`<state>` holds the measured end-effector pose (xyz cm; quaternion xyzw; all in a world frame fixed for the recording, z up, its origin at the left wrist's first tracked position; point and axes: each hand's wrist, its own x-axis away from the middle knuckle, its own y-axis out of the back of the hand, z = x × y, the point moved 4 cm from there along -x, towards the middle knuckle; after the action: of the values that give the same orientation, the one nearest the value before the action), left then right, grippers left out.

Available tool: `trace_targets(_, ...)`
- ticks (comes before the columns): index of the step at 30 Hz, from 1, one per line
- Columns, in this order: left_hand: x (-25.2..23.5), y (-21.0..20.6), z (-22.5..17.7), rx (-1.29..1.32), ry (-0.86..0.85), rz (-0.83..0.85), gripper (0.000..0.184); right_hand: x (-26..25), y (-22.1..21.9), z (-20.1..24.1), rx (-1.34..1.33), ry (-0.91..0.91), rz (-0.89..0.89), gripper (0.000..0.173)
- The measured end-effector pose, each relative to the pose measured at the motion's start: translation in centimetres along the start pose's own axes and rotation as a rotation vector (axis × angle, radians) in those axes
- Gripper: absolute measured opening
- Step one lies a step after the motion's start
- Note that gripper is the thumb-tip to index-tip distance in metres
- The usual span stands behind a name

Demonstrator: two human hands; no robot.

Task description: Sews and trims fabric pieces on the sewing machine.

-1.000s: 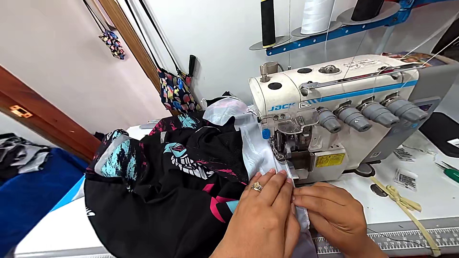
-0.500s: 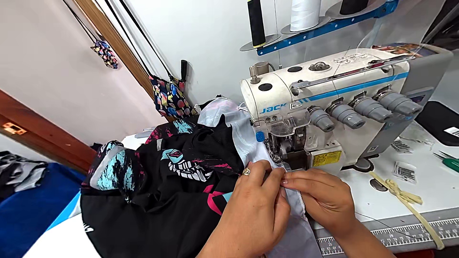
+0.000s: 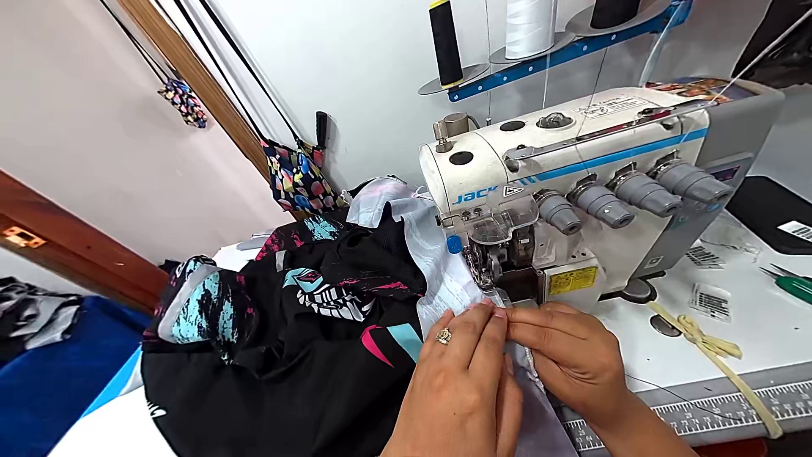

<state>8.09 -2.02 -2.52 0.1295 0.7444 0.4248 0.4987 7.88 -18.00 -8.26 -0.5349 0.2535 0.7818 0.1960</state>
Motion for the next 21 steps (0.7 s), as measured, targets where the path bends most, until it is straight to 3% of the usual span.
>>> trace_targets(18, -1.3, -0.5, 3.5, 0.075, -0.021, -0.048, 0.035, 0.0, -0.2, 0.0, -0.006, 0.016, 0.014, 0.027)
trace_targets(21, -1.3, 0.0, 3.5, 0.048, -0.04, -0.126, 0.032, 0.0, -0.3, 0.1, -0.001, 0.02, 0.018, 0.03)
